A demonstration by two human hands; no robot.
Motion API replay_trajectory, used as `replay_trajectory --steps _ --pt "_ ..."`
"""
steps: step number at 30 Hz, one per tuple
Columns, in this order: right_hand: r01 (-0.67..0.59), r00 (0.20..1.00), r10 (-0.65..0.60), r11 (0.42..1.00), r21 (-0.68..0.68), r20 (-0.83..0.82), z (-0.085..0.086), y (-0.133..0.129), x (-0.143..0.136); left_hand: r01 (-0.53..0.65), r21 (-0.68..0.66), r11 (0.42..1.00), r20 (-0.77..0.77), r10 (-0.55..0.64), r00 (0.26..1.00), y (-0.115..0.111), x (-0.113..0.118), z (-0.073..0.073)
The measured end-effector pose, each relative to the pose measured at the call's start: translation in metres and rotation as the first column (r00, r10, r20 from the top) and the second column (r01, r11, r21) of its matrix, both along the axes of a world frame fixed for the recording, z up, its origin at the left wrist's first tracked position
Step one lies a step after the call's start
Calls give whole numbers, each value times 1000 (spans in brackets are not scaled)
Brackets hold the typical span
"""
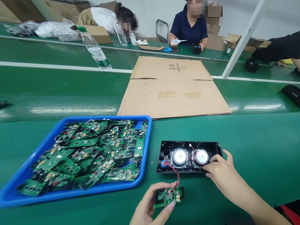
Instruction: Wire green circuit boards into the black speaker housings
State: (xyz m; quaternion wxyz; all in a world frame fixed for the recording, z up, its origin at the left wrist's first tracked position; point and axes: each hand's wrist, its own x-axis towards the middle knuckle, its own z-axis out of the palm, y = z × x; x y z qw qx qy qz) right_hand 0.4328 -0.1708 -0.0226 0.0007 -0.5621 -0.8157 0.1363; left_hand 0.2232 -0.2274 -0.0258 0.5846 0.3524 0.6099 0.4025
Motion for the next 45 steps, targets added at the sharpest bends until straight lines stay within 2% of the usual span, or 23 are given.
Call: replay_trajectory --steps 6,12,16,19,21,24,26,29,31,33,36,38,40,42,45 --pt "3 988 -15 997 -82 -151 4 6 1 22 8 1000 -2 -22 1000 5 6 1" --pt "-44 938 0 992 -119 -346 10 15 2 36 44 998 -10 -35 999 13 11 4" --pt "-136 931 53 969 -208 -362 7 23 -7 41 75 996 -81 -35 996 18 14 6" --pt "-145 928 61 968 -204 -369 8 27 -14 27 69 997 -116 -18 993 21 15 5" --pt "-148 860 32 971 -189 -509 9 30 -18 -2 48 999 -119 8 993 22 15 3" --pt "-120 647 -101 965 -232 -756 6 31 -22 -13 21 1000 -52 14 999 25 14 0" --pt "-74 536 -218 950 -303 -815 1 29 -24 -3 3 1000 23 3 1000 27 13 -1" --pt "0 469 -350 918 -396 -811 -6 26 -26 -19 -9 1000 97 20 995 31 14 -3" --pt "45 485 -379 911 -411 -788 -8 24 -27 -21 -8 1000 103 22 994 32 16 -4" --pt "86 564 -323 938 -335 -760 -8 23 -26 -8 -14 1000 86 10 996 34 17 -4" --pt "107 714 -117 993 -57 -690 -11 22 -25 -4 -11 1000 51 5 999 37 19 -5" --pt "79 786 14 989 123 -618 -15 23 -24 3 0 1000 34 -3 999 39 20 -4" --pt "56 832 87 970 238 -548 -20 23 -23 9 8 1000 8 -9 1000 41 21 -3" --pt "64 855 100 953 295 -510 -22 23 -23 10 14 1000 -24 -10 1000 42 22 -1" --pt "66 853 83 962 264 -515 -19 22 -26 23 38 999 -64 -20 998 43 23 0"
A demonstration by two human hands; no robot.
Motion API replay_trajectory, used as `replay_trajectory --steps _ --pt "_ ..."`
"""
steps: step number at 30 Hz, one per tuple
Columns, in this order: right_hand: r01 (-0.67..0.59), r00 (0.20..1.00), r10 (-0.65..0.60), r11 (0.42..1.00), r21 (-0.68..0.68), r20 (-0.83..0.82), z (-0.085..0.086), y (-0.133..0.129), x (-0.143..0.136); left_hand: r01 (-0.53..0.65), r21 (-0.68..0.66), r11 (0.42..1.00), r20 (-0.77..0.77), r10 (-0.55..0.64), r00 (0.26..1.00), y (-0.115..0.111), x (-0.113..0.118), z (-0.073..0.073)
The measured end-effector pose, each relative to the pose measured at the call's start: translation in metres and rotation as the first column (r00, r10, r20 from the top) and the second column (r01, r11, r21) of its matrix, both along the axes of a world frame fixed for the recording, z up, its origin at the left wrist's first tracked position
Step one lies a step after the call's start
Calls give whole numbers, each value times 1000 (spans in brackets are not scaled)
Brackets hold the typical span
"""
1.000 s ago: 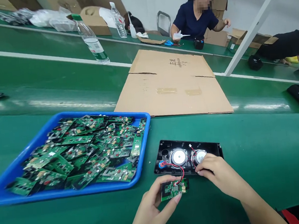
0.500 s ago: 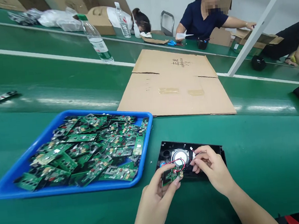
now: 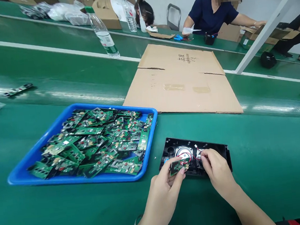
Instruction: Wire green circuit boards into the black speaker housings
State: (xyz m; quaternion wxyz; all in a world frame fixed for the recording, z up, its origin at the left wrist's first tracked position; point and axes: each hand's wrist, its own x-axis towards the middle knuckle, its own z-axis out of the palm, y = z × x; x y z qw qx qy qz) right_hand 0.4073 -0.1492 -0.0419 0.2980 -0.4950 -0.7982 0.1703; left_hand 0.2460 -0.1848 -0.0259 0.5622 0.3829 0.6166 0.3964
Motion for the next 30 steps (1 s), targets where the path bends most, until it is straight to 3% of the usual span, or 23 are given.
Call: replay_trajectory --steps 3,7,10,17,30 --pt "-68 997 66 994 -80 -34 5 -4 -7 22 50 999 -23 -20 1000 0 1 -1" --pt "-97 994 93 993 -65 -52 3 -8 -14 23 89 996 -17 -22 1000 0 2 -4" --pt "-86 995 81 992 -97 -57 1 -9 -14 35 83 996 -22 -33 999 1 2 -5" --pt "-27 982 -34 949 -316 -186 4 -6 -8 40 77 996 -16 -39 999 -1 3 -6" --pt "-36 998 28 988 -147 -61 -2 -8 -14 119 177 977 -196 -84 977 -2 8 -7"
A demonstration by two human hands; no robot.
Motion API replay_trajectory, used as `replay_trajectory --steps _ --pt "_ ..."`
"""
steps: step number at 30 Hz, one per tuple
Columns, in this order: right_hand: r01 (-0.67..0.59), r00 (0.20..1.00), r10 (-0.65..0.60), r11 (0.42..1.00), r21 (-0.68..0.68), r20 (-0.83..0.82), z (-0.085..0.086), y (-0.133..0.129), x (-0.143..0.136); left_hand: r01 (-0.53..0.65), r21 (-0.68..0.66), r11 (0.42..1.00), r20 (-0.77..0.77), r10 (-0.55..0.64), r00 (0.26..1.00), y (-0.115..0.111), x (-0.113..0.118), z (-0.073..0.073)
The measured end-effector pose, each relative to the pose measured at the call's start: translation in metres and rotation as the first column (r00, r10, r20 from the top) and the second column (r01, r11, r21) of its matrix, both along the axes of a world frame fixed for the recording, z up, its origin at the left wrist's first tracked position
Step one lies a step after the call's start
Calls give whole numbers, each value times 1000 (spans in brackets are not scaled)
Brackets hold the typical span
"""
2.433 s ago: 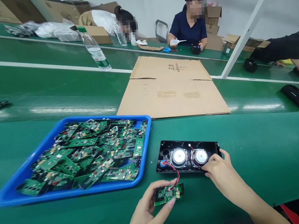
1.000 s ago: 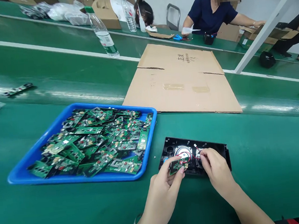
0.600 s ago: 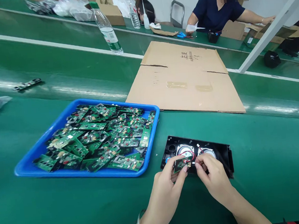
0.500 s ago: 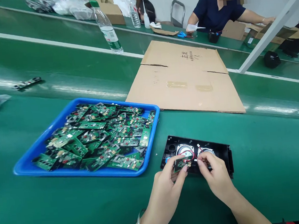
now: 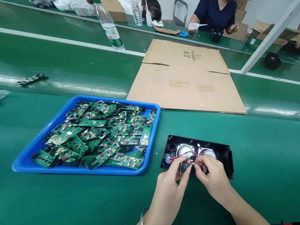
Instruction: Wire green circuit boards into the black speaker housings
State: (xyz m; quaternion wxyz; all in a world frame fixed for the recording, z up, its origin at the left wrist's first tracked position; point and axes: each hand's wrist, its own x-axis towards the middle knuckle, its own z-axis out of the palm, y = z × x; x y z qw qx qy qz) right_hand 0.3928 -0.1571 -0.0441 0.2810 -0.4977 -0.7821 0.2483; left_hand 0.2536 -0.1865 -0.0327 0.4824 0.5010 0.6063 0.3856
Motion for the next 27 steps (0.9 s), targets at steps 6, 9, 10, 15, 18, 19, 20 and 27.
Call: replay_trajectory --steps 6,9,10,15,18,19,20,27 --pt "-96 995 94 994 55 47 2 0 2 45 75 996 -21 -44 999 2 -3 -3" --pt "-136 991 137 990 32 -10 3 1 4 105 33 994 28 -106 994 6 -10 0" --pt "-131 991 131 991 14 -24 3 1 4 124 33 992 22 -125 992 8 -12 2" --pt "-160 987 160 987 4 9 2 3 4 197 119 973 -70 -190 979 11 -17 7" --pt "-145 989 145 989 19 -9 2 2 4 203 132 970 -78 -194 978 9 -14 8" --pt "-134 991 134 991 14 -22 2 2 5 188 118 975 -65 -182 981 8 -13 8" --pt "-115 993 115 993 4 -38 2 2 5 162 96 982 -42 -159 986 8 -12 9" --pt "149 985 -143 987 57 -96 2 14 8 -87 -84 993 156 99 983 6 -12 8"
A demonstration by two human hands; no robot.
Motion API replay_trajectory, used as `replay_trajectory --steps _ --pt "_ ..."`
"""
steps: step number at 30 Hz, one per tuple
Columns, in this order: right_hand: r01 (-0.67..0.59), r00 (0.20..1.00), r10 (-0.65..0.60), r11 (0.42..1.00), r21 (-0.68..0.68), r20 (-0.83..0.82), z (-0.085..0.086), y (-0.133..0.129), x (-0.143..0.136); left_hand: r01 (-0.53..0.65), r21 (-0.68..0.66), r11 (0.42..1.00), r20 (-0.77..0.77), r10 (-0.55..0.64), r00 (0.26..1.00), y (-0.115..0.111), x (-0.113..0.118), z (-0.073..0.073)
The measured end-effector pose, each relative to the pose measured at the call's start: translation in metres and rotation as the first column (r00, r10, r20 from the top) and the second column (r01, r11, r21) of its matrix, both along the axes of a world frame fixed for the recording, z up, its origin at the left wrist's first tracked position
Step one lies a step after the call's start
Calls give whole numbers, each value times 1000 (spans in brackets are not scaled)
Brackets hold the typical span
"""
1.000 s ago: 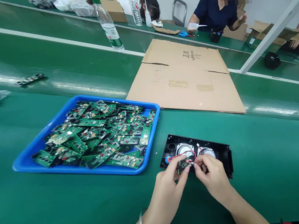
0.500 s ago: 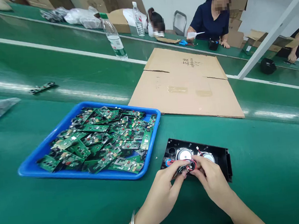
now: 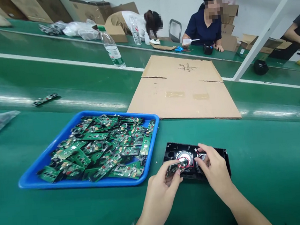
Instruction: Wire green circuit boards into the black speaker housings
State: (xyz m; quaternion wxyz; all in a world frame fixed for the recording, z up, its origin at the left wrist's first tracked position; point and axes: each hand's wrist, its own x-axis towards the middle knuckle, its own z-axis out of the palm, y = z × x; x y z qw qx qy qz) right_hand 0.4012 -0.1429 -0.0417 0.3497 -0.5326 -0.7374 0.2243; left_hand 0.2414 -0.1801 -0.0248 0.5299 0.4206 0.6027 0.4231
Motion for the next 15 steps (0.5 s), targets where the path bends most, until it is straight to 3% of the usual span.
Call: replay_trajectory --steps 4,8,10,12,15 --pt "-78 993 67 990 -120 -95 7 3 6 -48 -11 999 -45 47 998 0 3 -2" --pt "-221 971 178 921 -320 -160 12 -6 11 -3 5 1000 -140 3 990 1 9 -3" --pt "-225 972 197 938 -265 -127 10 -10 10 48 15 999 -199 -44 979 3 12 -1" --pt "-216 975 208 970 -114 -79 4 -13 7 78 18 997 -241 -71 968 4 13 1" --pt "-242 970 243 966 87 0 -4 -14 3 100 10 995 -251 -94 963 6 14 1"
